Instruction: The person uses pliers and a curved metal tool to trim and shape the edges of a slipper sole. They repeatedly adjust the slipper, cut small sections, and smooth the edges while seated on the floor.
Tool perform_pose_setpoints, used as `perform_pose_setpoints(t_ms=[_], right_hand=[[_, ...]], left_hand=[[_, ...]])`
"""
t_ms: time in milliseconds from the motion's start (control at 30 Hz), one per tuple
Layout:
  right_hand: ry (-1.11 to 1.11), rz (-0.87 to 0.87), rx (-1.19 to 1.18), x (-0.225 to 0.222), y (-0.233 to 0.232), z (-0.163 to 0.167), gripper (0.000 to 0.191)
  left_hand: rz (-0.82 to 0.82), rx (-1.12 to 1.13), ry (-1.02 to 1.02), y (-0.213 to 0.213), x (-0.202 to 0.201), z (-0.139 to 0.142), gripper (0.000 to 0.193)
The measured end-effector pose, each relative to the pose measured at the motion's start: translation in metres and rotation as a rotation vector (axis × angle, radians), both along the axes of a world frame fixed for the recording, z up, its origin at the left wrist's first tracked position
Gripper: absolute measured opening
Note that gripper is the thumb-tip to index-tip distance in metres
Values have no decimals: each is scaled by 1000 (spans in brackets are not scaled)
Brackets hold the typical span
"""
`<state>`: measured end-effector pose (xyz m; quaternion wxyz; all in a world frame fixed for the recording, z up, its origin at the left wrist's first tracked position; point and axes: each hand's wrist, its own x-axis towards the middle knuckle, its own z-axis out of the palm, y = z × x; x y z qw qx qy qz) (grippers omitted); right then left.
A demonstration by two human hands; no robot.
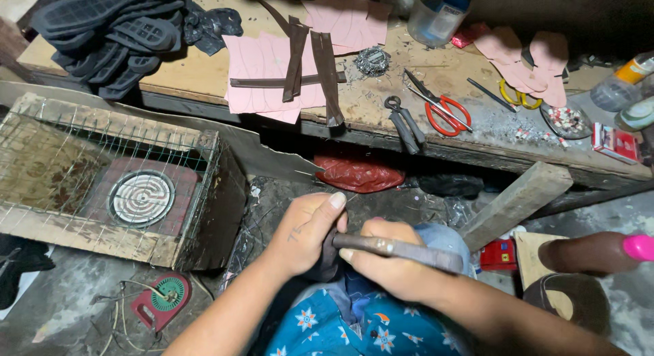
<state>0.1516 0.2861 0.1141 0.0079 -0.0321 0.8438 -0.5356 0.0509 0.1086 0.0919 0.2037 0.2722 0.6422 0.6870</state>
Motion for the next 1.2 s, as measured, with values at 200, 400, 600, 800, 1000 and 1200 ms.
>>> perform_pose_setpoints(t_ms=[200,400,600,800,1000,1200], right_hand=[[750,366,413,-26,14,14,23],[671,304,219,-34,-5,7,21],[288,77,115,-13,-13,-10,28],[529,210,211,-25,5,-9,14],[18,-105,-130,-24,-8,-25,20],[-201,-174,-167,-31,-14,-23,23]], left_hand=[[-18,-21,-17,-1,-9,0,55],[-19,-20,-32,-7,-17,-2,57],[-62,-10,-54,-11,-15,-5,57],[-157,114,-170,-1,-26,-7,48],[84,237,45,-3,-18,-18,40],[213,123,46,-25,-8,-13,46]])
